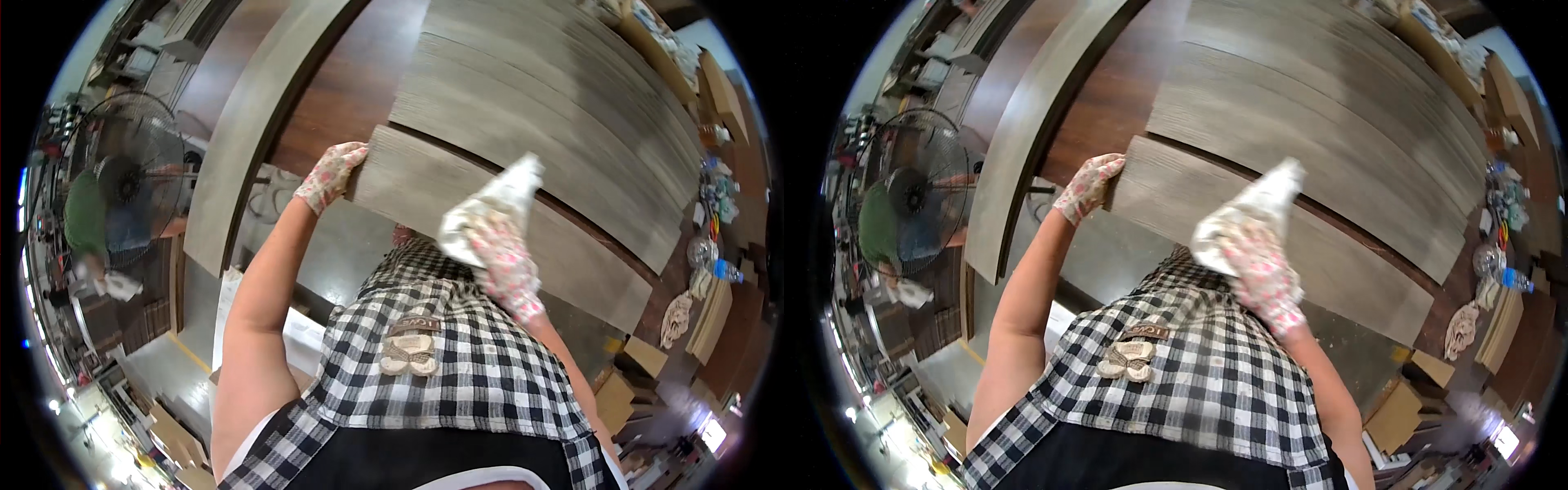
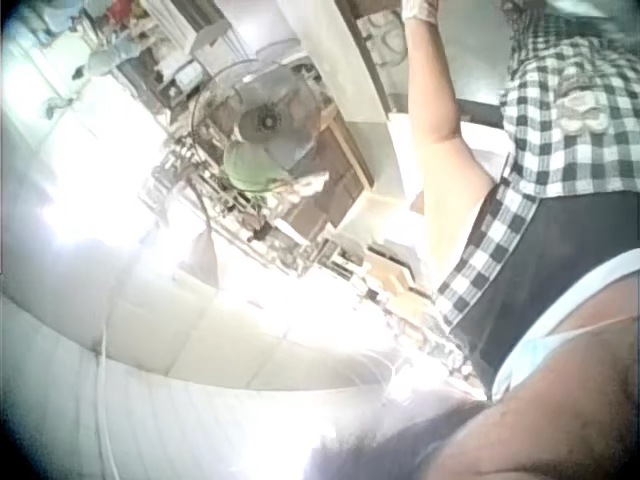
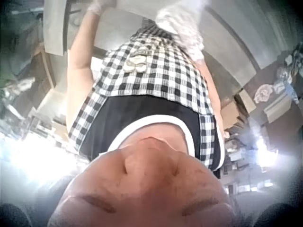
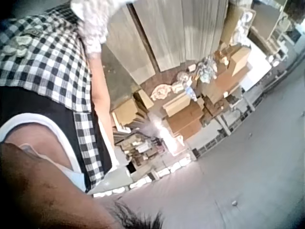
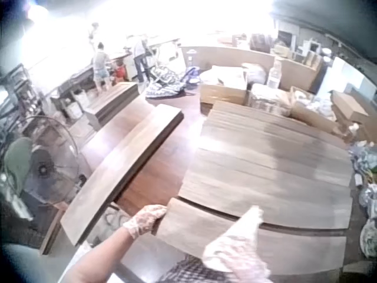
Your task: The person sands a stack of wooden boards with a sanding block and then wipes individual boards with a cloth.
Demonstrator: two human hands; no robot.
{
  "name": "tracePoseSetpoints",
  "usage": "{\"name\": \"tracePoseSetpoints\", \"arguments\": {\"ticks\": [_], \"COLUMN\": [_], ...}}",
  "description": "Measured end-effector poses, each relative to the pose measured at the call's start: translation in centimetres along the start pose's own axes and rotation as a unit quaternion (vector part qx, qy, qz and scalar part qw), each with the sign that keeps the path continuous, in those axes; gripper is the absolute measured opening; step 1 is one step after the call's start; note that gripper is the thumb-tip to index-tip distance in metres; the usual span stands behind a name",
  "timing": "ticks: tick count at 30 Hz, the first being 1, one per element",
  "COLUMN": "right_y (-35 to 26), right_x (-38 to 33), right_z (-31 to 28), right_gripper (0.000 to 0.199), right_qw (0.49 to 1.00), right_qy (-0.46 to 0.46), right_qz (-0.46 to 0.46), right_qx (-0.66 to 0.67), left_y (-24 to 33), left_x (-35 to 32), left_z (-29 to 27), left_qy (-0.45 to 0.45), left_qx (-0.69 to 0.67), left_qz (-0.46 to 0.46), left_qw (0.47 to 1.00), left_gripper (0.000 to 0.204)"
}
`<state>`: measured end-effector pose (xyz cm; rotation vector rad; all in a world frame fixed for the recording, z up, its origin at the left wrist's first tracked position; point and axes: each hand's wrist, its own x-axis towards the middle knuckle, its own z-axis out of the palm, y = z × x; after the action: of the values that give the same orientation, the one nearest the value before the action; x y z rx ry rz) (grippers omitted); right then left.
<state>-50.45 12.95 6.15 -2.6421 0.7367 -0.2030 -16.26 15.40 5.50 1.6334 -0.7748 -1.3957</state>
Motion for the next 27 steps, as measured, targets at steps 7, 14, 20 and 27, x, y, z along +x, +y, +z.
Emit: {"name": "tracePoseSetpoints", "arguments": {"ticks": [7, 14, 20, 27], "right_y": [13.3, 11.2, 6.9, 4.2], "right_x": [-20.7, -32.2, -24.1, -8.3], "right_z": [-4.4, -6.0, 5.4, -1.7], "right_gripper": [0.037, 0.042, 0.028, 0.051], "right_qw": [0.872, 0.401, 0.384, 0.711], "right_qy": [0.222, 0.758, 0.406, 0.309], "right_qz": [0.416, 0.417, 0.427, 0.203], "right_qx": [-0.13, 0.302, 0.711, 0.598], "left_y": [2.3, 5.1, 4.0, 4.9], "left_x": [-0.8, -2.4, -2.5, -7.7], "left_z": [0.0, -4.3, -6.6, -2.1], "left_qy": [0.0, -0.107, -0.214, -0.001], "left_qx": [0.028, -0.16, -0.33, -0.253], "left_qz": [-0.03, -0.004, -0.222, -0.119], "left_qw": [0.999, 0.981, 0.892, 0.96], "left_gripper": [0.04, 0.054, 0.034, 0.025]}}
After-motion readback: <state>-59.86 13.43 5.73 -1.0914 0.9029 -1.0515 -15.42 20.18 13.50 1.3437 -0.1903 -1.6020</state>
